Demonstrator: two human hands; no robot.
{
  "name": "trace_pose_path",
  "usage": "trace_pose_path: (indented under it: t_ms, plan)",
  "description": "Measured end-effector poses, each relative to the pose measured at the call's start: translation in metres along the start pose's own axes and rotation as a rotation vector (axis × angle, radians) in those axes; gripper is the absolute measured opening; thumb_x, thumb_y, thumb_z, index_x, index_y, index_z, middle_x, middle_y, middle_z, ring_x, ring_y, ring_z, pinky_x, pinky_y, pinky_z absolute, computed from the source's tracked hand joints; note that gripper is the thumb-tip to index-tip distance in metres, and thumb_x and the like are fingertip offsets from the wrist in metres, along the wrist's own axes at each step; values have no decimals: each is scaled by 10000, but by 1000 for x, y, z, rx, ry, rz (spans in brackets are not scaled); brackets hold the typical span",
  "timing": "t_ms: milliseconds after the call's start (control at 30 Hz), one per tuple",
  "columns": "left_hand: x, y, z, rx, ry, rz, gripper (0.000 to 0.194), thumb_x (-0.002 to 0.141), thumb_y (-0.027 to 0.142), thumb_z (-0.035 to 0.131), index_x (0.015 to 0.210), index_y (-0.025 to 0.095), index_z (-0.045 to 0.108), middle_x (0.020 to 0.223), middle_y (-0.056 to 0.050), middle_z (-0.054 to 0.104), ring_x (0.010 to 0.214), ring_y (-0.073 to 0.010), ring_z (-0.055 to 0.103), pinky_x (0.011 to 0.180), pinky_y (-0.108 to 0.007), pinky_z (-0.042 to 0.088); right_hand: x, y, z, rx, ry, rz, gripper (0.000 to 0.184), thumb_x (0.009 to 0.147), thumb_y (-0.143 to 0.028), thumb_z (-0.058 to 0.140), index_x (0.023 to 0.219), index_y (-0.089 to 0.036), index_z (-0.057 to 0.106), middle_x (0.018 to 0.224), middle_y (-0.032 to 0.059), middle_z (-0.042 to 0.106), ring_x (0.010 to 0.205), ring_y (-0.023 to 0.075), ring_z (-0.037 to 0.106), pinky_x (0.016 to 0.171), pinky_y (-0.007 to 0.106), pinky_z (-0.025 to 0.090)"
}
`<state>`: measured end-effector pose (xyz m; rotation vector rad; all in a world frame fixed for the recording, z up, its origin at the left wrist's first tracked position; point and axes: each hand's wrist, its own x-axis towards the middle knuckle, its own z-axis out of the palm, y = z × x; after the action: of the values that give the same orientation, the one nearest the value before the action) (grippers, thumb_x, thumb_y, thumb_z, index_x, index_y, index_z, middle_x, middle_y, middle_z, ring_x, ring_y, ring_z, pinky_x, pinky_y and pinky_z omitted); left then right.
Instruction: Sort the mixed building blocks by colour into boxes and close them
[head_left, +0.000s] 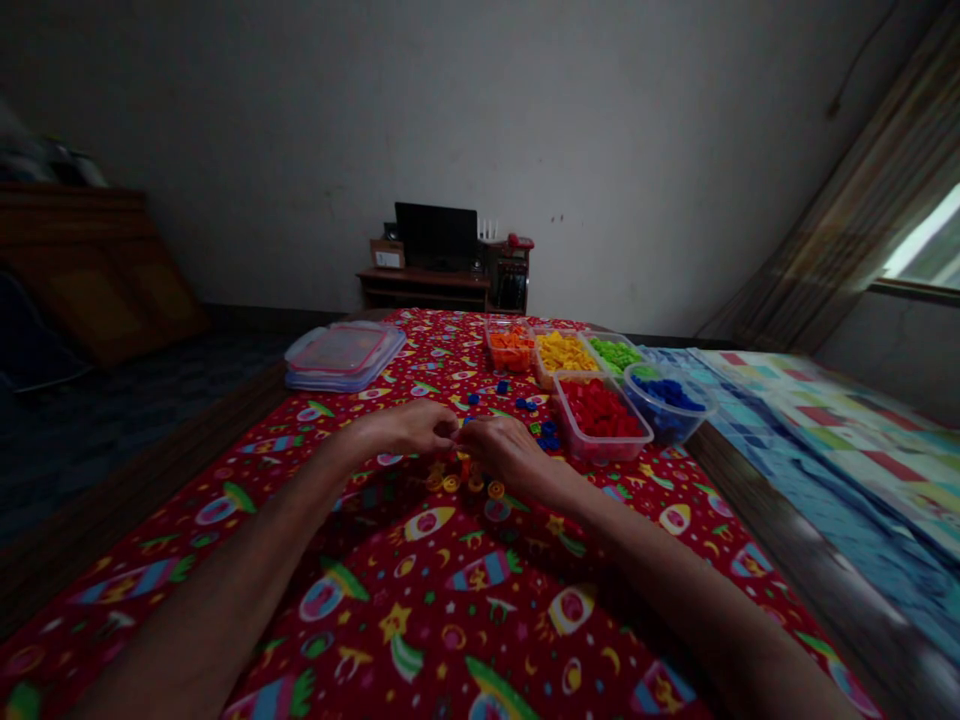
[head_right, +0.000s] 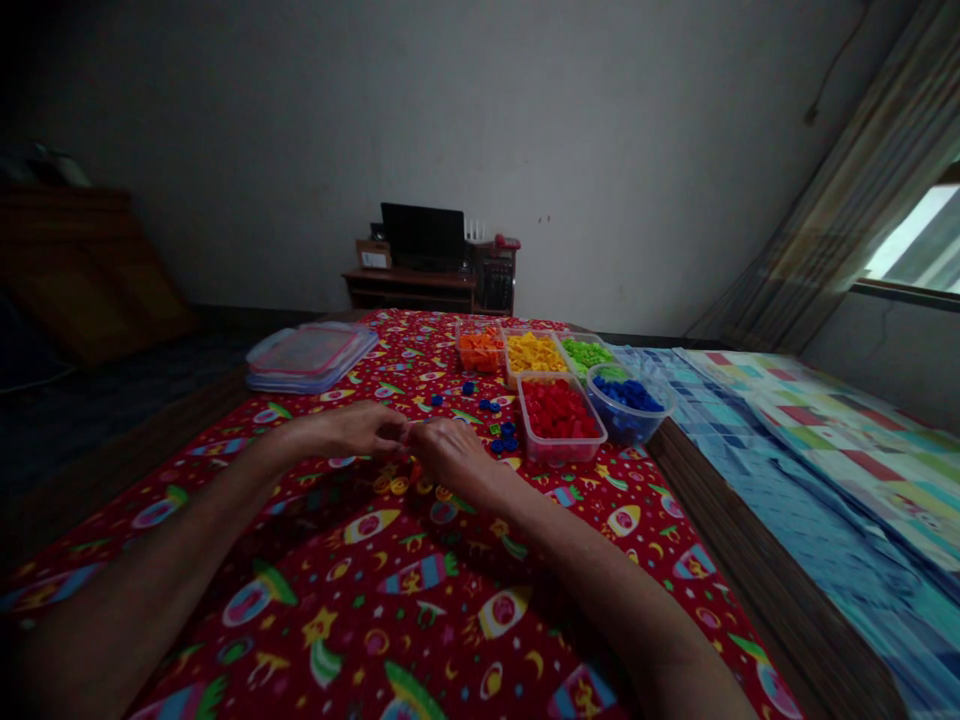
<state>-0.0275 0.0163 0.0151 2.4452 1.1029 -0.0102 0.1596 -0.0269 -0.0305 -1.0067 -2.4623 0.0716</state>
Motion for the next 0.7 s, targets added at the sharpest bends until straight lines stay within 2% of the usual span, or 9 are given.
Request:
trace_pose_path:
  t_ms: [67, 167, 300, 400, 500, 567, 633, 700]
  plan:
    - [3, -2, 0, -89, 40, 3, 214, 719, 326, 519, 774, 158, 639, 697, 5, 628, 646, -132, 543, 591, -201, 405, 5, 4, -13, 29, 4, 49, 129, 853, -176, 529, 888, -149, 651, 768, 47, 637, 648, 121, 497, 593, 240, 299]
    - [4, -9, -3, -162, 109, -43, 276, 737, 349, 529, 889, 153, 651, 811, -23, 674, 717, -146, 585, 637, -205, 434, 5, 16, -51, 46, 14, 147, 130, 818, -161, 559, 871, -148, 677, 732, 31, 633, 640, 108, 503, 589, 224, 306]
    - [-3, -19, -9, -7, 105, -218, 311, 722, 270, 543, 981, 145, 661, 842, -35, 701, 748, -167, 617, 632, -210, 438, -11, 42, -116, -22, 31, 332, 138, 800, -225, 585, 834, -155, 700, 671, 8, 614, 588, 94, 490, 546, 210, 305]
    - [-6, -20, -8, 115, 60, -276, 375, 701, 234, 575, 1059, 154, 653, 925, -38, 712, 828, -180, 633, 674, -206, 448, -30, 62, -150, -131, -8, 489, 146, 787, -241, 589, 804, -165, 712, 695, 19, 645, 604, 108, 526, 557, 215, 340]
    - [-3, -17, -1, 189, 30, -300, 429, 675, 226, 623, 1102, 186, 641, 1051, -38, 695, 895, -180, 634, 705, -196, 455, -44, 79, -162, -217, -74, 631, 140, 760, -241, 612, 820, -172, 718, 754, 45, 683, 666, 142, 580, 592, 229, 389]
    - [1, -17, 6, 213, 9, -296, 454, 657, 224, 653, 1110, 218, 637, 1100, -27, 681, 927, -181, 631, 716, -192, 458, -46, 84, -160, -294, -17, 674, 190, 765, -253, 611, 892, -158, 716, 817, 78, 694, 735, 173, 603, 638, 251, 415]
    - [5, -19, 11, 227, 14, -275, 454, 638, 206, 670, 1091, 233, 643, 1113, -18, 677, 956, -184, 625, 726, -190, 458, -41, 81, -152, -337, 94, 648, 238, 790, -256, 584, 962, -141, 703, 857, 102, 693, 775, 188, 609, 672, 267, 423]
    - [7, -22, 15, 234, 31, -267, 414, 636, 185, 662, 1047, 228, 654, 1076, -13, 689, 934, -180, 630, 701, -188, 459, -32, 70, -140, -274, 133, 547, 239, 810, -230, 553, 982, -140, 693, 856, 98, 692, 762, 174, 607, 670, 259, 420]
